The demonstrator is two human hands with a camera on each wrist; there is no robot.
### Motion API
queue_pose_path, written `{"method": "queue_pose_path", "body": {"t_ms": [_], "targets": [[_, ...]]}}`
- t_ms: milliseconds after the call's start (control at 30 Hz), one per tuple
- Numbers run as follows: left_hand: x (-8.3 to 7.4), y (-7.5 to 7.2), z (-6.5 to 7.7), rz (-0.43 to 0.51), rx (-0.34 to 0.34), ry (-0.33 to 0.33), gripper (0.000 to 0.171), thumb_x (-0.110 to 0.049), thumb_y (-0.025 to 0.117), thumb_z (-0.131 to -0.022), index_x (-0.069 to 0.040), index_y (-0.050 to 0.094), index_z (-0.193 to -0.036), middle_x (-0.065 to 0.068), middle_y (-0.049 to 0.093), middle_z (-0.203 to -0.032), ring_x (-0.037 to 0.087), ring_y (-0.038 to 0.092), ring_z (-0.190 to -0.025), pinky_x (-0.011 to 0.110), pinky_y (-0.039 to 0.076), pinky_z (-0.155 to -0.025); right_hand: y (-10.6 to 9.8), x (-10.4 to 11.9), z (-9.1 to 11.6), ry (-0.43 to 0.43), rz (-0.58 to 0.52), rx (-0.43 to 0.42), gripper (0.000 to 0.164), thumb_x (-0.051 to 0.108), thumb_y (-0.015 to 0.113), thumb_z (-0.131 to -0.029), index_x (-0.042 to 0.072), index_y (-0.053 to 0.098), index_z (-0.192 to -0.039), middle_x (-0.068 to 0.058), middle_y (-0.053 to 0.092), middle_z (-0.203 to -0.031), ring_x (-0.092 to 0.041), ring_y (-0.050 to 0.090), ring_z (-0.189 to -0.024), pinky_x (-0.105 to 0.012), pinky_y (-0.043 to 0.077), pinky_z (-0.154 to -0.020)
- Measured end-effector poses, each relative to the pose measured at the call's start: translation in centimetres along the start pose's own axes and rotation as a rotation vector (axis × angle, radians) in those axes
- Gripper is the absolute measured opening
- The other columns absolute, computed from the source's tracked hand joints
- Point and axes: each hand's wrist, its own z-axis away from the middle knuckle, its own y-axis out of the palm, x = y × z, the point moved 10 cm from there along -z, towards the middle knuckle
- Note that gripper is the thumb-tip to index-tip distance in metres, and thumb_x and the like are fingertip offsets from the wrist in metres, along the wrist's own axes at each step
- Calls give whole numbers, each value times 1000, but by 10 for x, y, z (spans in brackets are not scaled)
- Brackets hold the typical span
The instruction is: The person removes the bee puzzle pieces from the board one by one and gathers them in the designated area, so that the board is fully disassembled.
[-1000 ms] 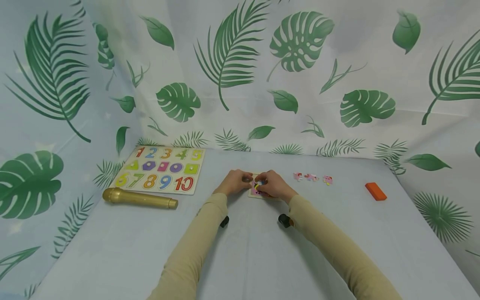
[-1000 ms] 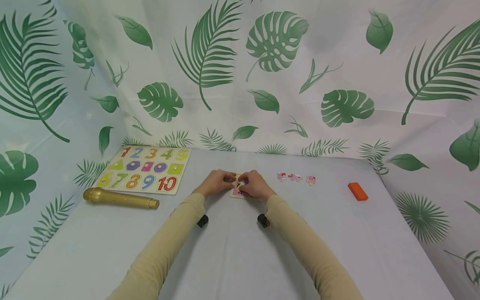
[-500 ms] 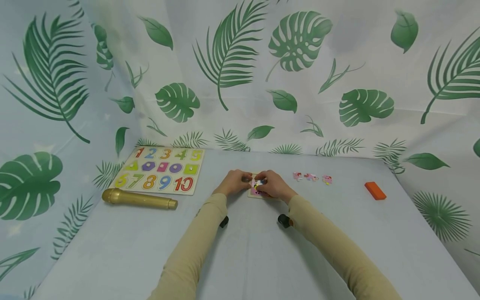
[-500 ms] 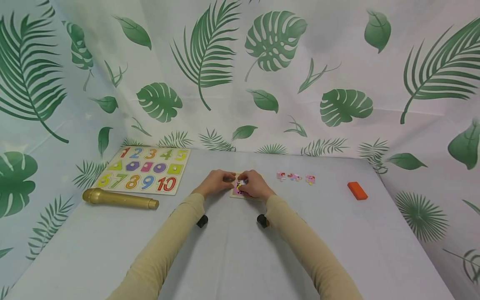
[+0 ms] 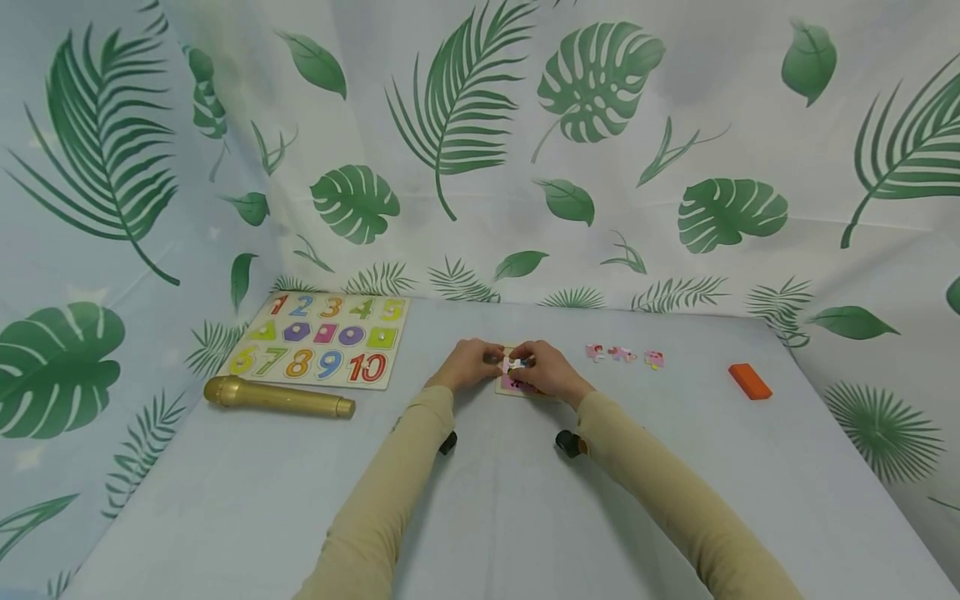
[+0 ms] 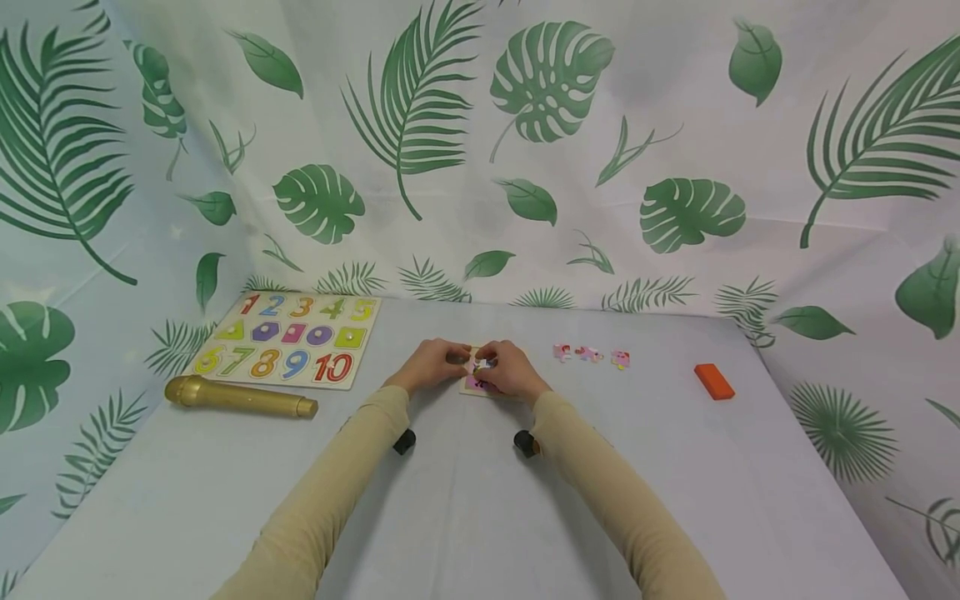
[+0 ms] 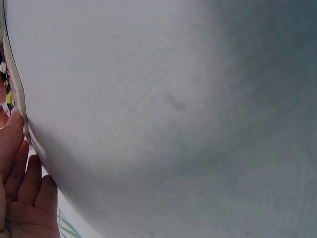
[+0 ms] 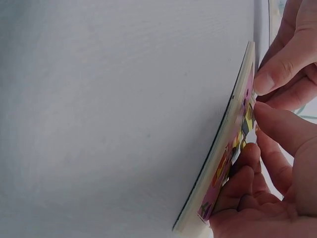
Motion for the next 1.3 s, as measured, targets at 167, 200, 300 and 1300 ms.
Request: {"method": "queue_pose_path", "body": {"t_ms": [167, 200, 300, 1300], "targets": [[0, 0, 0, -2, -1, -2, 31, -16, 73, -88, -7, 71, -118, 2, 62, -133, 23, 54, -126, 34, 40, -108, -1, 1, 3, -5, -36, -10, 33, 18, 68, -93, 5, 59, -122, -14, 56, -124, -25, 55, -98, -29, 52, -71], [0, 0, 0, -1, 1, -5, 32, -17, 73, -88, -7, 71, -118, 2, 62, -133, 23, 54, -126, 34, 40, -108, -1, 1, 3, -9, -37, -13, 32, 18, 68, -93, 6, 59, -121, -14, 56, -124, -25, 55, -99, -28, 51, -71], [1, 0, 0, 7, 6, -7, 33, -17, 73, -89, -7, 70, -120, 2, 61, -133, 23, 54, -126, 34, 41, -108, -1, 3, 4, -30, -37, -21, 26, 17, 66, -94, 8, 59, -117, -12, 57, -119, -24, 55, -98, -28, 51, -70], [-1, 1, 0, -9, 3, 18, 31, -16, 73, -89, -7, 70, -119, 2, 62, -133, 23, 55, -125, 34, 42, -107, 2, 7, 2, -50, 9, -20, 22, 13, 69, -88, 9, 70, -109, -11, 58, -112, -23, 52, -91, -27, 45, -67]]}}
